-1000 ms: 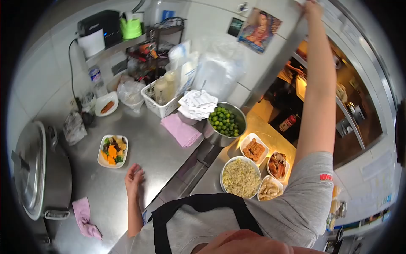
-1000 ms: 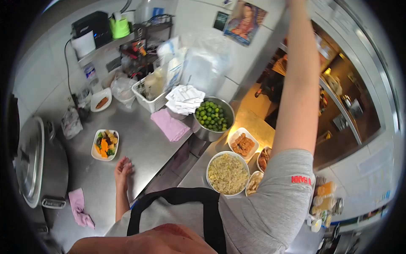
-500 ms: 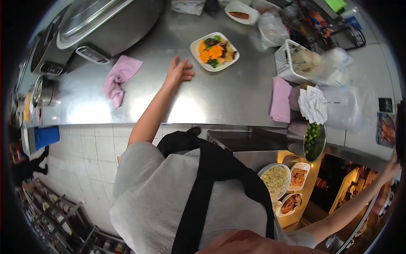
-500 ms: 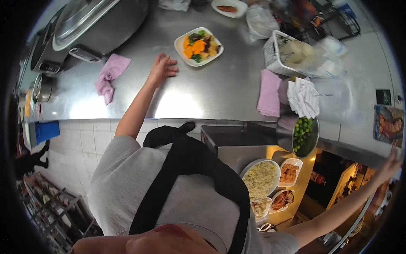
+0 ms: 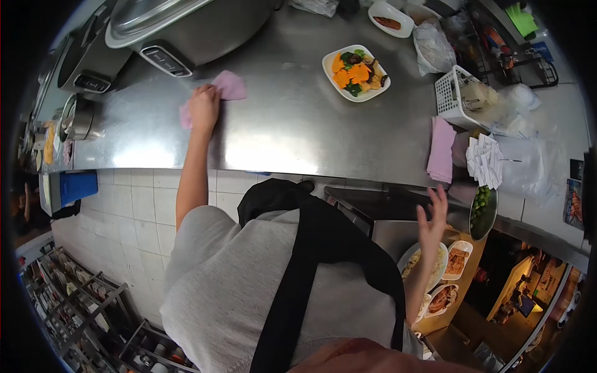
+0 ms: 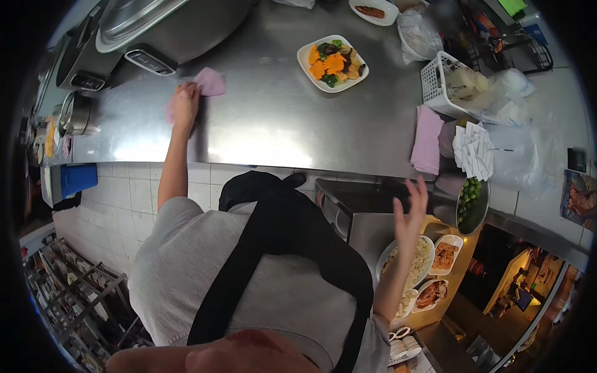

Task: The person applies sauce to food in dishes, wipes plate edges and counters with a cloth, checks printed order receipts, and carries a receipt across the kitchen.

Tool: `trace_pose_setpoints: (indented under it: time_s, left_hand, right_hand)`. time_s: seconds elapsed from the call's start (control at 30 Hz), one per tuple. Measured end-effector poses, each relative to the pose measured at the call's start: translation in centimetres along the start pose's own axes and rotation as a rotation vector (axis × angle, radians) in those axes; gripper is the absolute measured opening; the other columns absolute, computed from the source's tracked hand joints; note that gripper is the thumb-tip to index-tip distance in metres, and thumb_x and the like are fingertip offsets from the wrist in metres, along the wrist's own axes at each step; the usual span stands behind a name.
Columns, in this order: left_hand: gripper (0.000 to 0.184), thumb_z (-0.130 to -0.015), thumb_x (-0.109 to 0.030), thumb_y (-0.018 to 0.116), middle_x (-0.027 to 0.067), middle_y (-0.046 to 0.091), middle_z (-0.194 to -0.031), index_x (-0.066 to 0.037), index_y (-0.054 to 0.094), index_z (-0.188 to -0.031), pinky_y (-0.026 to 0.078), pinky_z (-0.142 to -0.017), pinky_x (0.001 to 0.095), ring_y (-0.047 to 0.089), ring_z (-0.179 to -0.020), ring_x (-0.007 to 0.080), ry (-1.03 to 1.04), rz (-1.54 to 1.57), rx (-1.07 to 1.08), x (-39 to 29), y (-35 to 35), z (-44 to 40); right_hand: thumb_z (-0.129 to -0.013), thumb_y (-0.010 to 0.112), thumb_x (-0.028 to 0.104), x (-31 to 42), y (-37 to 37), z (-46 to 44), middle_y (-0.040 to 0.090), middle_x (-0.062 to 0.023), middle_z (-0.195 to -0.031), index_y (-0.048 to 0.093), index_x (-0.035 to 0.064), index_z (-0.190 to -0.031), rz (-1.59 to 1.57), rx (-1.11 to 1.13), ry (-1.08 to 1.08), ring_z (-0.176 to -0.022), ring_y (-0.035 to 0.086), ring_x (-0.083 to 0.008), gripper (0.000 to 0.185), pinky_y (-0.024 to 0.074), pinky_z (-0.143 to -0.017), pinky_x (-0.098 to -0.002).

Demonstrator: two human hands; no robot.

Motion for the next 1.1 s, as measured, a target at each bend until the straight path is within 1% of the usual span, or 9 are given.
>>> trace_pose_setpoints:
  time_s: [0.03, 0.1, 0.23, 0.37, 0.43, 0.67, 0.8, 1.03, 1.1]
  left_hand:
    - [0.022, -0.078, -0.021, 0.056, 0.0145, 0.060, -0.081, 0.000, 0.061, -0.075, 0.044, -0.067, 0.0355, 0.053, -0.072, 0.0337, 0.033, 0.140, -0.117, -1.2, -0.4, -0.5]
    - [0.026, -0.082, -0.023, 0.053, 0.0118, 0.061, -0.074, 0.001, 0.060, -0.077, 0.044, -0.062, 0.0317, 0.055, -0.063, 0.0260, -0.291, 0.329, 0.290, -5.3, -2.5, -1.5]
    - [0.033, -0.088, -0.030, 0.047, 0.0005, 0.060, -0.076, 0.001, 0.060, -0.091, 0.044, -0.063, 0.0249, 0.052, -0.069, 0.0074, -0.237, 1.245, 0.517, -12.7, -1.2, 0.0]
    - [0.034, -0.090, -0.030, 0.045, 0.0015, 0.060, -0.084, 0.001, 0.058, -0.095, 0.043, -0.068, 0.0217, 0.053, -0.074, 0.0070, -0.185, 1.544, 0.706, -22.2, -3.8, 2.3]
    - [0.034, -0.090, -0.030, 0.045, 0.0024, 0.060, -0.086, 0.001, 0.058, -0.095, 0.043, -0.069, 0.0210, 0.053, -0.076, 0.0069, -0.177, 1.667, 0.780, -24.2, -4.4, 3.0]
    - [0.027, -0.090, -0.025, 0.043, 0.0067, 0.060, -0.092, -0.001, 0.054, -0.099, 0.046, -0.073, 0.0276, 0.058, -0.079, 0.0145, -0.725, 2.076, 0.630, -28.2, -1.3, 6.7]
    - [0.030, -0.089, -0.027, 0.046, 0.0088, 0.059, -0.093, -0.001, 0.053, -0.101, 0.048, -0.070, 0.0298, 0.058, -0.080, 0.0165, -0.873, 2.150, 0.674, -27.8, 1.3, 6.6]
    - [0.047, -0.085, -0.037, 0.042, 0.0124, 0.061, -0.076, -0.003, 0.040, -0.118, 0.047, -0.049, 0.0304, 0.058, -0.053, 0.0181, -0.533, 1.118, 0.352, -20.2, 7.1, -5.6]
    - [0.046, -0.085, -0.034, 0.041, 0.0109, 0.061, -0.069, -0.004, 0.041, -0.119, 0.045, -0.046, 0.0287, 0.057, -0.051, 0.0157, -0.432, 0.911, 0.347, -19.1, 8.4, -9.0]
  right_hand:
    - [-0.076, 0.056, 0.007, 0.3, 1.6, -0.7, 0.037, -0.0150, -0.128, 0.050, 0.0051, -0.114, -0.054, 0.042, -0.041, -0.116, 0.040, -0.0289, 0.039, 0.0361, -0.091, -0.0375]
    - [-0.076, 0.057, 0.005, 2.0, 5.0, -2.2, 0.046, -0.0145, -0.121, 0.052, 0.0048, -0.111, -0.074, 0.073, -0.155, -0.112, 0.044, -0.0272, 0.035, 0.0357, -0.092, -0.0338]
    - [-0.073, 0.059, 0.009, 7.4, 10.9, -5.5, 0.046, -0.0155, -0.121, 0.049, 0.0012, -0.114, -0.244, 0.181, -0.342, -0.113, 0.043, -0.0281, 0.043, 0.0323, -0.095, -0.0343]
    - [-0.073, 0.064, 0.011, 5.4, 14.9, -6.8, 0.049, -0.0166, -0.116, 0.049, -0.0024, -0.111, -0.715, 0.176, -0.094, -0.107, 0.048, -0.0247, 0.042, 0.0364, -0.090, -0.0338]
    - [-0.074, 0.066, 0.013, 3.1, 14.7, -6.7, 0.055, -0.0135, -0.107, 0.049, -0.0005, -0.110, -0.955, 0.505, 0.081, -0.096, 0.054, -0.0198, 0.043, 0.0413, -0.084, -0.0314]
    - [-0.079, 0.057, 0.008, -1.4, 15.7, -0.7, 0.054, -0.0113, -0.110, 0.045, -0.0012, -0.113, -1.739, 0.326, 0.330, -0.099, 0.053, -0.0216, 0.037, 0.0401, -0.090, -0.0354]
    - [-0.080, 0.057, 0.007, -1.0, 15.8, 1.9, 0.058, -0.0100, -0.102, 0.052, -0.0012, -0.106, -1.486, 0.329, 0.469, -0.095, 0.055, -0.0177, 0.027, 0.0411, -0.086, -0.0311]
    - [-0.078, 0.059, 0.004, -1.1, 8.5, -2.2, 0.061, -0.0040, -0.087, 0.060, -0.0021, -0.090, -0.977, 0.039, 0.262, -0.078, 0.055, -0.0103, 0.013, 0.0416, -0.074, -0.0231]
    - [-0.079, 0.058, 0.006, -0.5, 8.4, -4.9, 0.059, -0.0039, -0.084, 0.059, -0.0026, -0.089, -0.578, -0.059, -0.028, -0.074, 0.054, -0.0111, 0.013, 0.0420, -0.070, -0.0241]
Point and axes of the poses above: each hand's wrist, its own z-axis away from the middle knuckle, its own y-axis out of the palm, x = y × z, the point moved 3 cm from there along -z, towards the middle knuckle
